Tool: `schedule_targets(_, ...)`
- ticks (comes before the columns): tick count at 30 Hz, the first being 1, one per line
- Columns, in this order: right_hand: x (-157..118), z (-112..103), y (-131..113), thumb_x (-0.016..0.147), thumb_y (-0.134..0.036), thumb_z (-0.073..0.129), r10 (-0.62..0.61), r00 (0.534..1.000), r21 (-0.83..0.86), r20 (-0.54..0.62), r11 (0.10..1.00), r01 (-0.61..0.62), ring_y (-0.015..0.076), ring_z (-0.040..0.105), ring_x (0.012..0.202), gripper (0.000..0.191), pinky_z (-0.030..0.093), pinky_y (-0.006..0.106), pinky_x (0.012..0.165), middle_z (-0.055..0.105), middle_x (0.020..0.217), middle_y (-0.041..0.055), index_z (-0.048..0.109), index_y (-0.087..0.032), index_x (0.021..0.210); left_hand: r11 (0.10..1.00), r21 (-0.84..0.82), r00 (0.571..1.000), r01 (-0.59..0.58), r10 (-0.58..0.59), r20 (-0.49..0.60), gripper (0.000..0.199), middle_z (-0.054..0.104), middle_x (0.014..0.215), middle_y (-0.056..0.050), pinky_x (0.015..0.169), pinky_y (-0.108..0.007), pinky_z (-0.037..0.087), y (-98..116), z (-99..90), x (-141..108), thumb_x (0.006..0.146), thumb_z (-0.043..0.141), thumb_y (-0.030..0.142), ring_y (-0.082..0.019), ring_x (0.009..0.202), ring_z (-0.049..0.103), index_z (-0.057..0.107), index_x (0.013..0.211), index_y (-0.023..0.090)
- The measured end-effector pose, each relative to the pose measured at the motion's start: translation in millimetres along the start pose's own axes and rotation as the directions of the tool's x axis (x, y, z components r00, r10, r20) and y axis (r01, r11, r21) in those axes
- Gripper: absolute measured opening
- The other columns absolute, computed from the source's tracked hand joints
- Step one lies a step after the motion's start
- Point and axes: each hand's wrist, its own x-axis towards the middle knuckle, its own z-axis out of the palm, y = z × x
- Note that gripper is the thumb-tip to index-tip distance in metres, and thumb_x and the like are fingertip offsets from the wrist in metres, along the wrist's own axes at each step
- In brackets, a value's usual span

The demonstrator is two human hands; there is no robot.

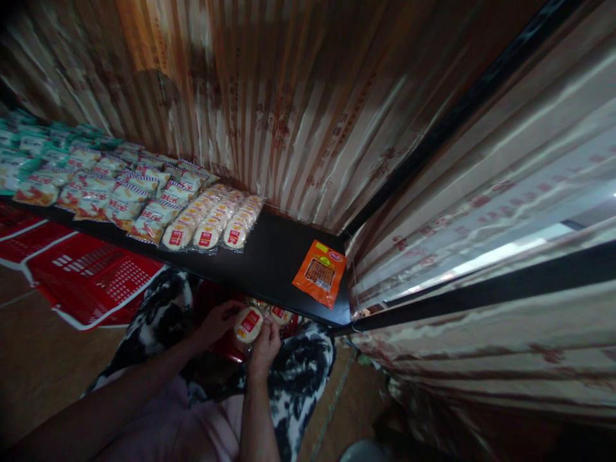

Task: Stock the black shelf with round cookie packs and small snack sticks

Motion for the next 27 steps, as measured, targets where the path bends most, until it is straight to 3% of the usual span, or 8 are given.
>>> schedule_targets(5, -4, 4, -14, 0.065, -0.040, 0.058, 0.084, 0.996, 0.030, 0.040, 0.996, -0.085, 0.0199, 0.061, 0.083, 0.038, 0.047, 0.031, 0.075, 0.067, 0.090, 0.0059, 0.064, -0.015, 0.092, 0.999, -0.054, 0.999, 0.011, -0.013, -0.048, 0.029, 0.067, 0.087, -0.004, 0.073, -0.029, 0.048, 7, -4.9, 2, 0.068, 0.059, 0.036, -0.018, 0.081, 0.061, 0.061, 0.089, 0.016)
schedule_targets(9, -7, 9, -23, 0.061, -0.039, 0.060, 0.128, 0.989, 0.018, 0.080, 0.991, -0.130, 0.0186, 0.060, 0.076, 0.044, 0.047, 0.028, 0.067, 0.067, 0.089, 0.0053, 0.063, -0.015, 0.098, 0.999, -0.042, 0.993, 0.004, -0.009, -0.118, 0.032, 0.067, 0.086, -0.005, 0.073, -0.030, 0.048, 10, -11.9, 5, 0.064, 0.062, 0.037, -0.019, 0.080, 0.061, 0.061, 0.088, 0.015)
schedule_targets(14, -13, 13, -27, 0.060, -0.031, 0.059, 0.177, 0.955, 0.105, 0.236, 0.973, -0.206, 0.0172, 0.061, 0.069, 0.049, 0.046, 0.027, 0.060, 0.068, 0.086, 0.0050, 0.060, -0.016, 0.106, 0.995, -0.097, 0.987, 0.018, -0.033, -0.160, 0.034, 0.067, 0.090, -0.007, 0.076, -0.031, 0.048, 9, -19.9, 8, 0.063, 0.061, 0.032, -0.020, 0.083, 0.061, 0.059, 0.092, 0.015)
schedule_targets(20, -16, 16, -27, 0.061, -0.027, 0.059, 0.208, 0.900, 0.205, 0.383, 0.931, -0.302, 0.0241, 0.062, 0.092, 0.049, 0.049, 0.034, 0.075, 0.065, 0.107, 0.0088, 0.061, -0.019, 0.109, 0.987, -0.158, 0.995, 0.037, -0.051, -0.088, 0.037, 0.067, 0.085, -0.004, 0.074, -0.031, 0.048, 13, -26.6, 10, 0.061, 0.063, 0.029, -0.018, 0.078, 0.062, 0.058, 0.095, 0.015)
schedule_targets(24, -15, 15, -27, 0.065, -0.034, 0.063, 0.194, 0.909, 0.131, 0.370, 0.957, -0.258, 0.0249, 0.059, 0.101, 0.040, 0.048, 0.038, 0.082, 0.064, 0.111, 0.0092, 0.065, -0.020, 0.103, 0.991, -0.129, 0.999, 0.032, -0.035, -0.024, 0.031, 0.068, 0.084, -0.004, 0.075, -0.031, 0.047, 16, -28.8, 9, 0.062, 0.062, 0.025, -0.017, 0.078, 0.062, 0.060, 0.092, 0.016)
schedule_targets(27, -15, 15, -27, 0.065, -0.041, 0.064, 0.199, 0.918, 0.047, 0.343, 0.973, -0.228, 0.0245, 0.061, 0.098, 0.041, 0.050, 0.036, 0.079, 0.066, 0.107, 0.0101, 0.066, -0.019, 0.100, 0.995, -0.085, 0.999, 0.045, -0.043, 0.024, 0.029, 0.068, 0.082, -0.003, 0.074, -0.029, 0.047, 21, -28.4, 6, 0.062, 0.061, 0.022, -0.017, 0.078, 0.061, 0.061, 0.090, 0.016)
